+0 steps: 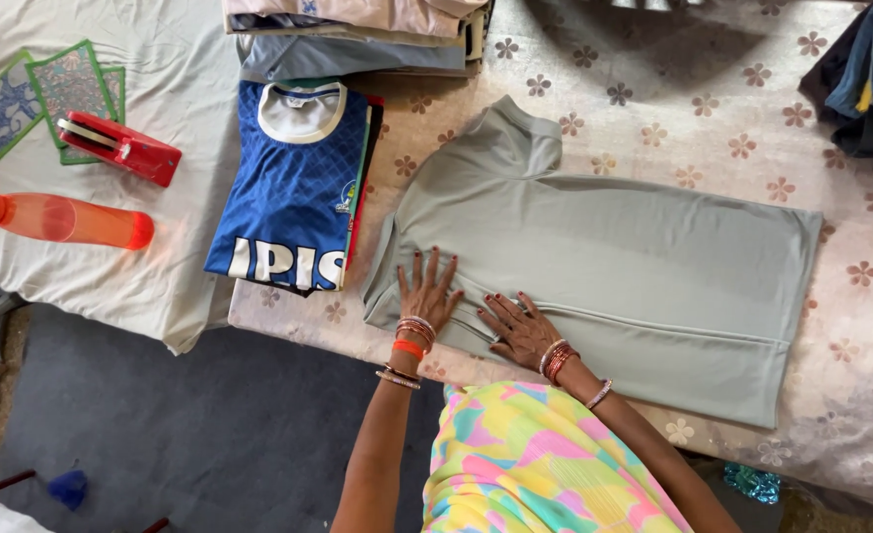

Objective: The person folds a grey polo shirt on a table, smoothing it flat, folding in the sleeves and sides, and placing it on a stack of folded clothes. They then take a navy t-shirt, spread it out on the table, smooth it, and fold it in stages.

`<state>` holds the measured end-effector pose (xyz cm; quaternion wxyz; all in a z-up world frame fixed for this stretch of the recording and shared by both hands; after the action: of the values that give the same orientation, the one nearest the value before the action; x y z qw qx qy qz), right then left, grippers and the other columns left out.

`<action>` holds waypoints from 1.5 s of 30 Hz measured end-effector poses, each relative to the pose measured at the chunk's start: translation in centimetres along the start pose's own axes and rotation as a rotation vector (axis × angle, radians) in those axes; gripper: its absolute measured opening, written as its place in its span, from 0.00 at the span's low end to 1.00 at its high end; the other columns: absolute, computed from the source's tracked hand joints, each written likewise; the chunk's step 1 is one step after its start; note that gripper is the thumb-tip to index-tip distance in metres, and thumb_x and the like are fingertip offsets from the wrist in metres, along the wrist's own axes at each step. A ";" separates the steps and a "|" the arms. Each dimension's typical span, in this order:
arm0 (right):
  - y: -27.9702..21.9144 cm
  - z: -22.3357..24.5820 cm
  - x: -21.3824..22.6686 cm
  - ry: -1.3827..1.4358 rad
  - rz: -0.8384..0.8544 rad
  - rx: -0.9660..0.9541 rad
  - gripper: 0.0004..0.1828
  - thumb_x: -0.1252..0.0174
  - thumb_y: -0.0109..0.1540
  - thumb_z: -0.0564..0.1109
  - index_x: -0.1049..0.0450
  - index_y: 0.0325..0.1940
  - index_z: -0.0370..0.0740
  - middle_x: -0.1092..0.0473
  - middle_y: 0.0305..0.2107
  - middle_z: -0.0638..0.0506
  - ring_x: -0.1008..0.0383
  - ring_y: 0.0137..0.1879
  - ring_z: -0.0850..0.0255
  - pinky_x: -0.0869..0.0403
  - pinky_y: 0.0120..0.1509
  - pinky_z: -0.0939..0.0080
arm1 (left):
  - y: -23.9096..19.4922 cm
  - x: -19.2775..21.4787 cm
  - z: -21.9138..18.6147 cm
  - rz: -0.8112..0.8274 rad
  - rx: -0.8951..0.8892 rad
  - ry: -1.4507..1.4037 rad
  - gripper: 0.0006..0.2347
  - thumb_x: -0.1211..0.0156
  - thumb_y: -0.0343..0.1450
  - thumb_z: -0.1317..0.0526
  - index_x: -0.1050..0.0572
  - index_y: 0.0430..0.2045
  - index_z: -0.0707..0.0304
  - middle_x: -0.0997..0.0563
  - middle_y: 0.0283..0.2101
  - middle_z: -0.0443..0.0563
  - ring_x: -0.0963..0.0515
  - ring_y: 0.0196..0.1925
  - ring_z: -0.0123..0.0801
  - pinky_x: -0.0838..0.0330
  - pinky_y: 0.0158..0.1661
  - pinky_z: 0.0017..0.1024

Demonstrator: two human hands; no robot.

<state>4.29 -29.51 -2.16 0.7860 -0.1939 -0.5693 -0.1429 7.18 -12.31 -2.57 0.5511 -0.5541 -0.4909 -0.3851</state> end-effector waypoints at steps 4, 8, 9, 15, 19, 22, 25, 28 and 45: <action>0.0 -0.1 -0.6 0.056 0.092 -0.026 0.39 0.61 0.66 0.70 0.55 0.78 0.57 0.60 0.76 0.55 0.63 0.80 0.60 0.64 0.81 0.44 | 0.4 0.0 0.4 0.112 0.059 -0.005 0.28 0.63 0.74 0.35 0.54 0.72 0.25 0.64 0.79 0.49 0.64 0.79 0.54 0.71 0.70 0.65; -0.1 0.1 -0.5 0.030 0.091 -0.026 0.39 0.62 0.67 0.70 0.55 0.78 0.56 0.60 0.76 0.54 0.63 0.80 0.59 0.64 0.81 0.44 | -0.1 2.0 -0.3 0.139 0.107 -0.002 0.27 0.60 0.75 0.37 0.54 0.72 0.22 0.64 0.79 0.48 0.65 0.79 0.54 0.71 0.70 0.66; -0.1 0.1 -0.3 0.035 0.069 -0.020 0.39 0.60 0.67 0.70 0.55 0.78 0.56 0.59 0.76 0.54 0.63 0.80 0.59 0.64 0.81 0.44 | -0.4 3.0 -0.6 0.181 0.144 0.000 0.27 0.59 0.76 0.38 0.54 0.72 0.23 0.64 0.79 0.47 0.65 0.80 0.53 0.71 0.70 0.67; -3.0 -0.2 0.5 0.041 0.032 -0.062 0.42 0.56 0.65 0.70 0.54 0.77 0.50 0.59 0.75 0.46 0.63 0.80 0.52 0.63 0.80 0.38 | -2.6 0.4 -3.7 -0.236 -0.028 -0.275 0.32 0.56 0.75 0.44 0.57 0.77 0.42 0.61 0.81 0.52 0.63 0.82 0.47 0.68 0.75 0.63; -8.8 -3.8 -1.2 -0.031 0.223 -0.180 0.44 0.59 0.65 0.71 0.57 0.78 0.48 0.60 0.75 0.47 0.64 0.80 0.51 0.63 0.80 0.38 | -5.2 0.1 -7.2 -0.172 -0.207 -0.405 0.34 0.54 0.74 0.40 0.56 0.75 0.41 0.60 0.80 0.52 0.60 0.81 0.50 0.68 0.73 0.65; -15.1 -8.5 -2.1 -0.080 0.064 -0.345 0.46 0.63 0.63 0.73 0.55 0.77 0.45 0.59 0.75 0.45 0.62 0.80 0.51 0.61 0.79 0.34 | -5.8 -1.0 -7.5 -0.015 -0.137 -0.120 0.33 0.50 0.71 0.37 0.49 0.73 0.34 0.58 0.79 0.49 0.62 0.79 0.59 0.70 0.70 0.67; -22.9 -13.3 -0.7 0.020 -0.277 -0.535 0.47 0.67 0.63 0.75 0.54 0.78 0.44 0.58 0.76 0.45 0.62 0.81 0.50 0.61 0.79 0.30 | -5.8 -1.1 -7.5 -0.081 -0.151 -0.088 0.33 0.50 0.71 0.36 0.47 0.72 0.33 0.57 0.78 0.49 0.62 0.78 0.63 0.70 0.68 0.69; -30.2 -17.9 1.3 0.041 -0.377 -0.833 0.47 0.76 0.65 0.77 0.59 0.81 0.48 0.62 0.78 0.43 0.65 0.82 0.48 0.66 0.80 0.29 | -5.6 -1.2 -7.6 -0.080 -0.165 -0.083 0.32 0.51 0.71 0.36 0.47 0.72 0.32 0.58 0.79 0.49 0.64 0.78 0.64 0.70 0.69 0.70; -34.3 -32.6 4.5 0.019 -0.469 -1.173 0.40 0.54 0.69 0.57 0.52 0.84 0.48 0.56 0.80 0.40 0.62 0.85 0.43 0.62 0.82 0.29 | 3.9 6.4 -5.6 -0.077 -0.070 -0.122 0.30 0.42 0.72 0.47 0.40 0.69 0.52 0.30 0.65 0.60 0.23 0.52 0.46 0.37 0.56 0.49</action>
<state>17.83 -75.09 -2.02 0.5018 -0.4615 -0.4167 -0.6013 13.01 -16.72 3.30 0.4851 -0.5762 -0.5308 -0.3886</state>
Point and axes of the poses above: each hand's wrist, its own y-axis towards the middle knuckle, its own x-axis out of the back of the hand, z = x × y, the point moved 10 cm from there along y, towards the middle knuckle
